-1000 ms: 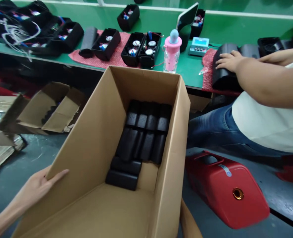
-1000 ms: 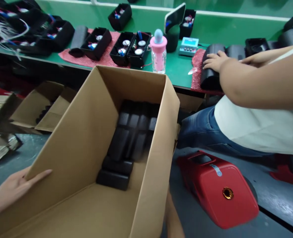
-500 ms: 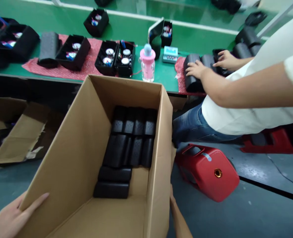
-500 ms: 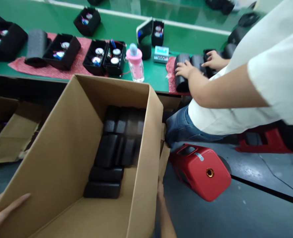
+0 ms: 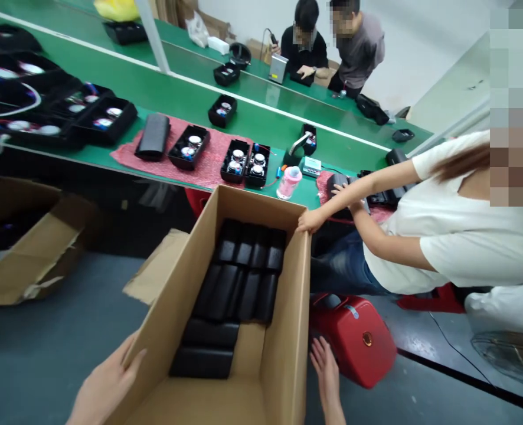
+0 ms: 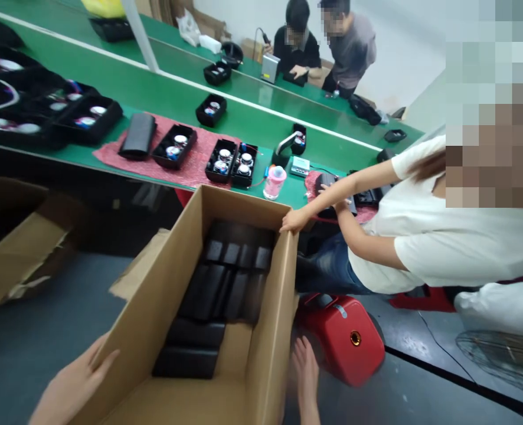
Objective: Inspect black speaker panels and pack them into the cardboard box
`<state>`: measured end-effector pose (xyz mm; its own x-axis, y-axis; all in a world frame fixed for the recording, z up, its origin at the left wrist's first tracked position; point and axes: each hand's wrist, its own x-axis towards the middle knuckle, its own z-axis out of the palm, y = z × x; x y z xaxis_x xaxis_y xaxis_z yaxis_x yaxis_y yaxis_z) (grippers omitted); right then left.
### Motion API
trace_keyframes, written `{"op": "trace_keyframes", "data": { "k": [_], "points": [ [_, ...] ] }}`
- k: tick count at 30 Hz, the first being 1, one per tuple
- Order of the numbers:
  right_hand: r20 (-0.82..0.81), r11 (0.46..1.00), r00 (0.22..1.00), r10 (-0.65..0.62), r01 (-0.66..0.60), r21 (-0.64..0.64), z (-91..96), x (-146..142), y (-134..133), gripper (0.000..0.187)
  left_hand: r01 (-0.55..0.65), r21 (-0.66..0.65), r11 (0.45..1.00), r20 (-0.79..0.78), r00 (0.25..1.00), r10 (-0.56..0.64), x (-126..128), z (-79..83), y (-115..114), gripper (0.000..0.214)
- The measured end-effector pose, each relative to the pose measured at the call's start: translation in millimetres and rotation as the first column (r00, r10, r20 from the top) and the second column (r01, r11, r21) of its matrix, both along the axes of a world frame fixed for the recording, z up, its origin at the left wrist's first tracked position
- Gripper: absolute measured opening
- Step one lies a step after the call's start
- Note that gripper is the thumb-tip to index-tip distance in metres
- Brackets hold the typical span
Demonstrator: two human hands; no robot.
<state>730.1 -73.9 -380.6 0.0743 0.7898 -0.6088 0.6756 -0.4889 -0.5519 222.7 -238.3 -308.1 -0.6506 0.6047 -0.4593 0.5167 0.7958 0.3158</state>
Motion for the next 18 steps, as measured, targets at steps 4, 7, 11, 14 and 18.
{"op": "trace_keyframes", "data": {
  "k": [4, 7, 11, 14, 18],
  "points": [
    [-0.293, 0.996, 0.954, -0.066, 0.080, 0.036, 45.5, -40.4, -11.0, 0.095, 0.057, -0.109, 0.992, 0.086, 0.995, -0.048, 1.2, 4.2, 3.7, 0.058],
    [-0.228, 0.996, 0.974, -0.007, 0.027, 0.085, 73.2, -87.3, -19.4, 0.105, 0.131, -0.113, 0.985, 0.108, 0.987, -0.119, 5.2, 8.8, 12.8, 0.056],
    [0.032, 0.994, 0.999, -0.001, -0.002, 0.107, 112.9, -116.7, 7.5, 0.084, 0.118, -0.087, 0.989, 0.154, 0.983, -0.103, 15.8, 22.6, 18.9, 0.055],
    [0.030, 0.988, 0.993, 0.112, -0.114, 0.105, 154.1, -127.1, 104.3, 0.049, 0.078, -0.037, 0.996, 0.196, 0.978, -0.069, 31.7, 36.2, 7.3, 0.059],
    [0.048, 0.951, 0.957, 0.286, -0.289, 0.106, 208.6, -176.6, 286.9, 0.036, 0.019, 0.034, 0.999, 0.268, 0.963, -0.027, 70.8, 52.7, -26.1, 0.064]
  ]
}}
